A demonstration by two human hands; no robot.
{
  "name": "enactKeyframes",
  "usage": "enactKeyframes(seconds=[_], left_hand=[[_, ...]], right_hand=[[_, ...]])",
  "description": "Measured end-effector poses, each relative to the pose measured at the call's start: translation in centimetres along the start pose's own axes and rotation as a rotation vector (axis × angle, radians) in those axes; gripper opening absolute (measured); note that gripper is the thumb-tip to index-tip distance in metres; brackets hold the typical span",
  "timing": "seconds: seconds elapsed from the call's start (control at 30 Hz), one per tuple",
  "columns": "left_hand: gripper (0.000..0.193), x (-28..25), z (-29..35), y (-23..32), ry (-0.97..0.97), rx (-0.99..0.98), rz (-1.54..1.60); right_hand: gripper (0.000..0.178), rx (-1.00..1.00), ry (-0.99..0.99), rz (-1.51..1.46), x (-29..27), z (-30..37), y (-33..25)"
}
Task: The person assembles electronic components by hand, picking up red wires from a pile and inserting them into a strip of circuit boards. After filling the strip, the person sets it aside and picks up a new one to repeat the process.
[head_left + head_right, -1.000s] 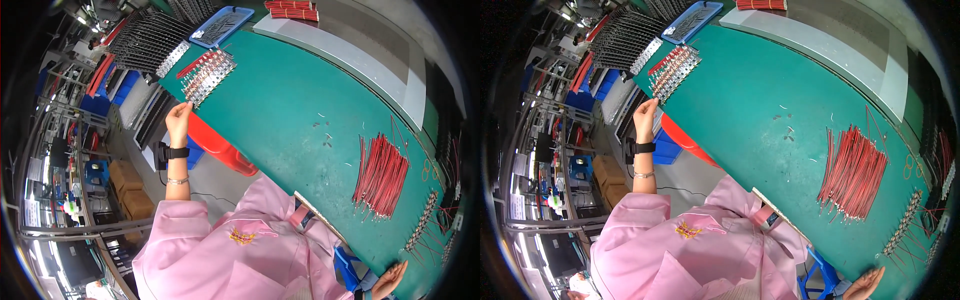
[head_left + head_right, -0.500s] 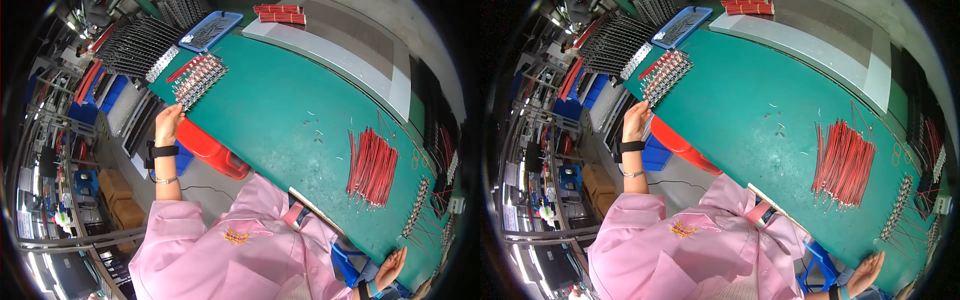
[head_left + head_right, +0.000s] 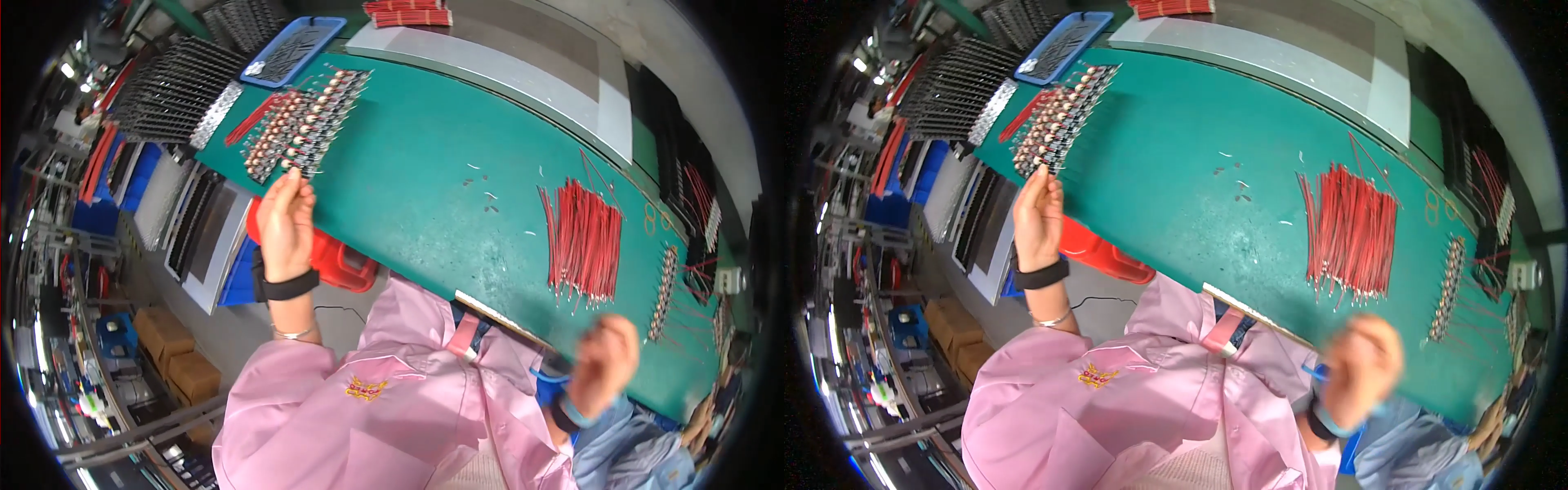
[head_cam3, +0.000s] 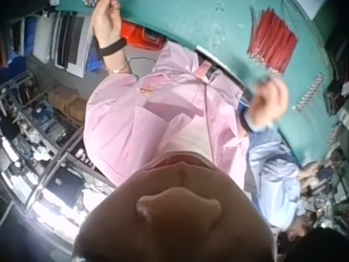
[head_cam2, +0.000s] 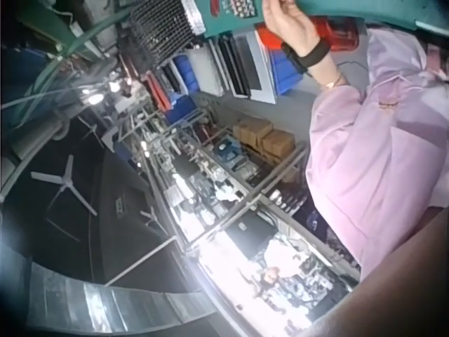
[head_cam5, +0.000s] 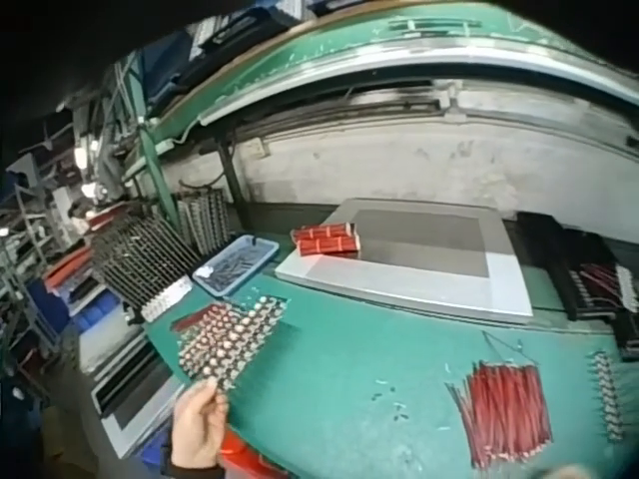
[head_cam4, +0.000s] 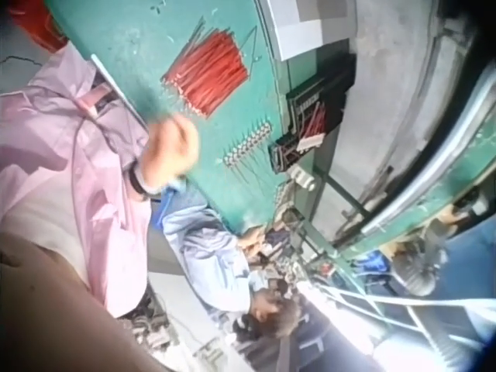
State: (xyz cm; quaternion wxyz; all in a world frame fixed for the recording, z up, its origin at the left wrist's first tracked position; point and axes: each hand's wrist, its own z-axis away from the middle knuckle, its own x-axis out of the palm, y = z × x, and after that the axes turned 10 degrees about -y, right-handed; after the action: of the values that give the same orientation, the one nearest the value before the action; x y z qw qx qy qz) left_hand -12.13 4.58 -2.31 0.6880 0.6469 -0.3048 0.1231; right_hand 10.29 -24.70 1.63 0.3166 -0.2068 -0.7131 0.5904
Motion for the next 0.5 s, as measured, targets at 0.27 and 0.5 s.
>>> enactKeyframes(seconds=[0.27, 0.5], left_hand=[[0.008, 10.5, 4.7, -6.9, -0.265, -0.239, 0.220], [0.010, 14.3, 7.2, -9.5, -0.315, -0.360, 0.242]], right_hand=[[0.014, 0.429, -0.207, -0.346, 9.9, -3.7, 5.6], [0.013, 0.268, 0.044, -0.357, 8.5, -3.5, 5.9]])
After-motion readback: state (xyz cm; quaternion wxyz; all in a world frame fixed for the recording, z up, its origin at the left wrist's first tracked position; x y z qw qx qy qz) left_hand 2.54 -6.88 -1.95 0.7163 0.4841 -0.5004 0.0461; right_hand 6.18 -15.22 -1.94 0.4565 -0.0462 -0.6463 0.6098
